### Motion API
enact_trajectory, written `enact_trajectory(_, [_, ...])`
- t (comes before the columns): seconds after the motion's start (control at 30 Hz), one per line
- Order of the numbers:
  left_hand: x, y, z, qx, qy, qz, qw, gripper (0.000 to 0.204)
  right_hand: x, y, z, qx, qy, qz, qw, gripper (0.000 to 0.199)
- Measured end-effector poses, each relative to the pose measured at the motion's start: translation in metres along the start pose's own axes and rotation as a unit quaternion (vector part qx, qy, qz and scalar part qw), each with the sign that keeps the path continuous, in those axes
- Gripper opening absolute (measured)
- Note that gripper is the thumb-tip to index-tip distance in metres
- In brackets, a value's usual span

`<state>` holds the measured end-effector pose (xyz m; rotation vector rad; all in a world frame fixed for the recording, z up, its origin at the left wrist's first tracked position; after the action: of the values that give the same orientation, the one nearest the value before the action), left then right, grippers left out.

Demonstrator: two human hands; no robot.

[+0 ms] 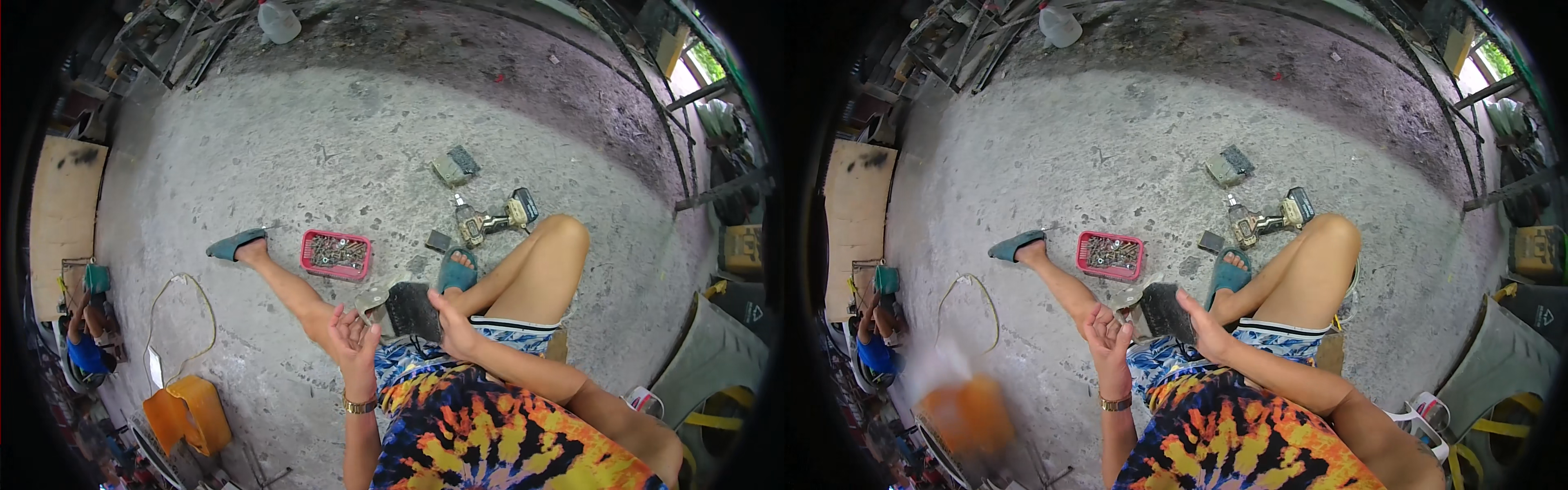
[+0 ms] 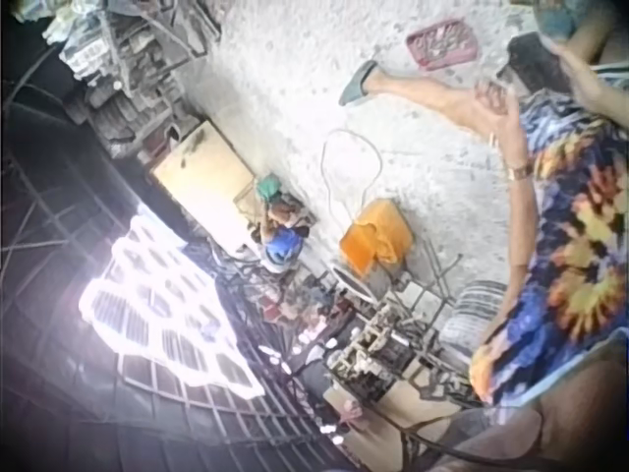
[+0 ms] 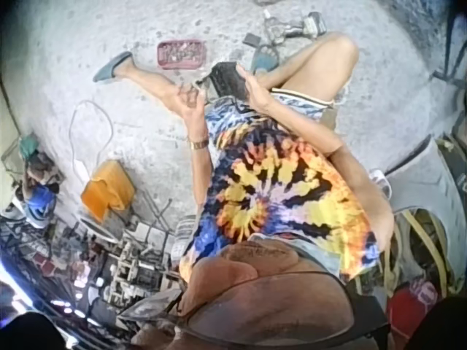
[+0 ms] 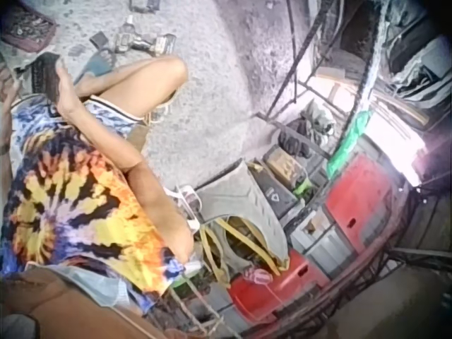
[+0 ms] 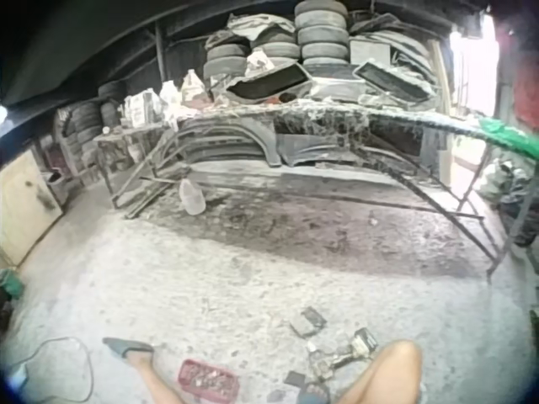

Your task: The person is seen picking up screws and using a drill to assemble small plastic or carbon fiber automotive-style parts.

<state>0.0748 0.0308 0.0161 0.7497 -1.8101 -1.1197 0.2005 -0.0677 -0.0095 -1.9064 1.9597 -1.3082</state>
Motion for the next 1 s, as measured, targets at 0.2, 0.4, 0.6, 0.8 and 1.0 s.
enact_trajectory(0.2, [-0.006,-0.002,0.006,0.066,-0.032,0.03,0.997,0.07,-0.007,-0.002,0.015,-0.094,0.017,-0.05,0.994,0.063])
enact_trajectory(0.4, [-0.007,-0.001,0.008,0.064,-0.034,0.023,0.997,0.068,-0.009,0.001,0.015,-0.112,0.029,-0.059,0.992,0.056])
enact_trajectory(0.6, [-0.007,-0.003,0.011,0.064,-0.022,0.031,0.997,0.068,-0.008,0.005,0.013,-0.084,0.031,-0.069,0.994,0.048])
enact_trajectory(0.8, [-0.005,0.008,0.005,-0.011,-0.005,-0.028,1.0,0.073,-0.013,0.026,0.016,-0.079,0.046,-0.025,0.995,0.045])
enact_trajectory(1.0, [-0.001,0.014,0.008,-0.057,0.004,-0.054,0.997,0.076,-0.016,0.017,0.014,-0.118,0.033,-0.05,0.991,0.052])
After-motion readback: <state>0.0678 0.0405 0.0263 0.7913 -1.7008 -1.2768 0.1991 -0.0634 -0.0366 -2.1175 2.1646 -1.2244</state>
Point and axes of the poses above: each hand's wrist, its own x-axis away from the middle knuckle, its own z-axis out of the back of the hand, y = z × x, the point moved 9 cm from there along -x, towards the middle knuckle, and after that the axes turned 7 degrees about x, right-handed, at the moved point
